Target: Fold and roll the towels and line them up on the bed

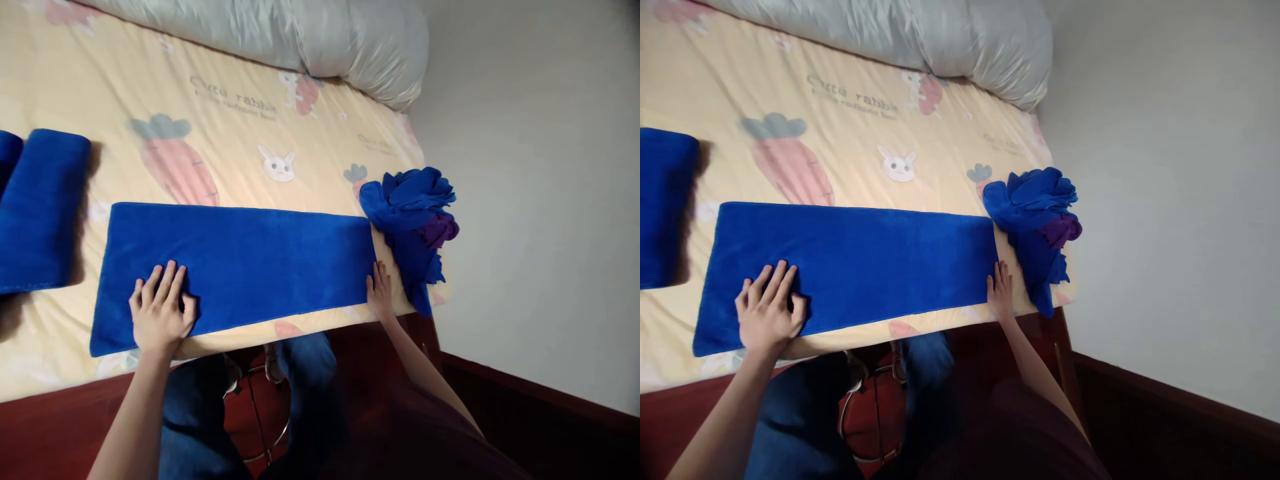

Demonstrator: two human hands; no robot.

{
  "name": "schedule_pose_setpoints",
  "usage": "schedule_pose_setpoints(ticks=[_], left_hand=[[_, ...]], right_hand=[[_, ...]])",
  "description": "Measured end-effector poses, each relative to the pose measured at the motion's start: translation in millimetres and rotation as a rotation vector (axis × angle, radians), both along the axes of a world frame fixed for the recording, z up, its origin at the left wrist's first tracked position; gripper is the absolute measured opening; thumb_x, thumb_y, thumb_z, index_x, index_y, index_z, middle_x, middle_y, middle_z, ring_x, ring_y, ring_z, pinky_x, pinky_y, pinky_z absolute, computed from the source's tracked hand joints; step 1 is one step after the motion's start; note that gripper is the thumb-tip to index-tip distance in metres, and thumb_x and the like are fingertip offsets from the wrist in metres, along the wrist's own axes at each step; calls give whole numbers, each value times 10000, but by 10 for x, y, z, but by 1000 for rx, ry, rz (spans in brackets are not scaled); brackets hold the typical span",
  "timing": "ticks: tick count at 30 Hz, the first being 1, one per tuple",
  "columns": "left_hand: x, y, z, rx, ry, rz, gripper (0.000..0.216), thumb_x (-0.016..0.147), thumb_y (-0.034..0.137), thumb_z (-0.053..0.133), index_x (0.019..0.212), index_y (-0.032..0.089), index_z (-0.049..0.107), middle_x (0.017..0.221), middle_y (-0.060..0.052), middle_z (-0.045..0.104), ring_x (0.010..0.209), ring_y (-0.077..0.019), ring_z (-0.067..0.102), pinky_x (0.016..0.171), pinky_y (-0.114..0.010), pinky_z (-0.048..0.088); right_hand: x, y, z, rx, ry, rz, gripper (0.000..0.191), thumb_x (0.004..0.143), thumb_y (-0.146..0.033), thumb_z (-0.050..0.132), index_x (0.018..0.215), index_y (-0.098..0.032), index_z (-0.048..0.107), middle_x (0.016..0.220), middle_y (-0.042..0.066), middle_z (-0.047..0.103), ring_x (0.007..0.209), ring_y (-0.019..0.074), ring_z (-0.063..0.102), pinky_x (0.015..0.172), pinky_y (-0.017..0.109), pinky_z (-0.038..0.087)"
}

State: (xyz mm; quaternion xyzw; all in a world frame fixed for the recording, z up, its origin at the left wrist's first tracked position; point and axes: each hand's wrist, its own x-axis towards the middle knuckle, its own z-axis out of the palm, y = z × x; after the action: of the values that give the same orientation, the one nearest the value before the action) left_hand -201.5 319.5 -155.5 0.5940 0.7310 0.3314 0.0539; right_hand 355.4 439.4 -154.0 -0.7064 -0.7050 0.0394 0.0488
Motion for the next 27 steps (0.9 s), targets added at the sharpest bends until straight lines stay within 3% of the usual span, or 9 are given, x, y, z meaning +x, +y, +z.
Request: schedule_pose_setpoints(ticks=[5,9,14,17,20,23,25,27], left_hand=[[15,6,-9,2,19,1,761,846,224,639,1586,311,482,1661,2,443,1537,-356,398,1310,-578,188],[26,43,38,-13,121,19,681,893,257,577,1570,252,509,1640,-33,476,1532,-326,412,1303,-558,210],[177,53,332,-125,221,41,610,979,300,426,1565,150,505,1668,-121,421,1571,-292,346,1317,-536,171],[312,-142,562,-283,244,191,631,1010,349,378,1596,129,451,1720,-181,285,1620,-358,205,1298,-639,112],[313,-555,701,-414,195,382,674,1025,421,358,1625,116,387,1733,-202,232,1622,-416,149,1259,-715,125],[168,-1075,779,-510,93,414,704,1012,453,373,1632,119,367,1734,-206,229,1616,-436,159,1242,-733,163],[87,-1387,824,-506,8,451,716,993,445,398,1613,87,386,1718,-241,249,1612,-453,158,1237,-735,179],[109,-1633,859,-444,-79,490,725,962,405,433,1589,43,396,1694,-279,282,1611,-452,166,1246,-708,205]], right_hand=[[19,7,-51,29,11,-21,665,1108,-493,155,1702,-195,194,1761,92,215,1644,238,171,1333,559,156],[-13,12,-32,56,19,-22,673,1105,-481,159,1711,-189,135,1763,81,214,1643,211,168,1344,517,130],[-71,-39,103,61,58,-37,712,1085,-487,164,1692,-116,210,1753,110,238,1635,204,188,1346,475,109],[-122,-63,247,28,111,-70,742,1065,-490,176,1665,-65,275,1732,157,279,1632,235,195,1334,524,103],[-152,-217,383,-6,205,-200,810,1039,-532,202,1634,7,311,1714,227,281,1635,310,171,1306,613,108],[-223,-785,423,114,341,-291,850,1029,-561,186,1623,32,317,1699,285,271,1633,376,156,1258,711,145],[-353,-1462,363,206,425,-231,840,1031,-573,183,1629,-2,335,1690,277,302,1625,394,191,1246,721,196],[-553,-2284,240,170,475,-132,802,1041,-569,203,1650,-63,332,1697,236,316,1608,388,260,1238,659,312]])
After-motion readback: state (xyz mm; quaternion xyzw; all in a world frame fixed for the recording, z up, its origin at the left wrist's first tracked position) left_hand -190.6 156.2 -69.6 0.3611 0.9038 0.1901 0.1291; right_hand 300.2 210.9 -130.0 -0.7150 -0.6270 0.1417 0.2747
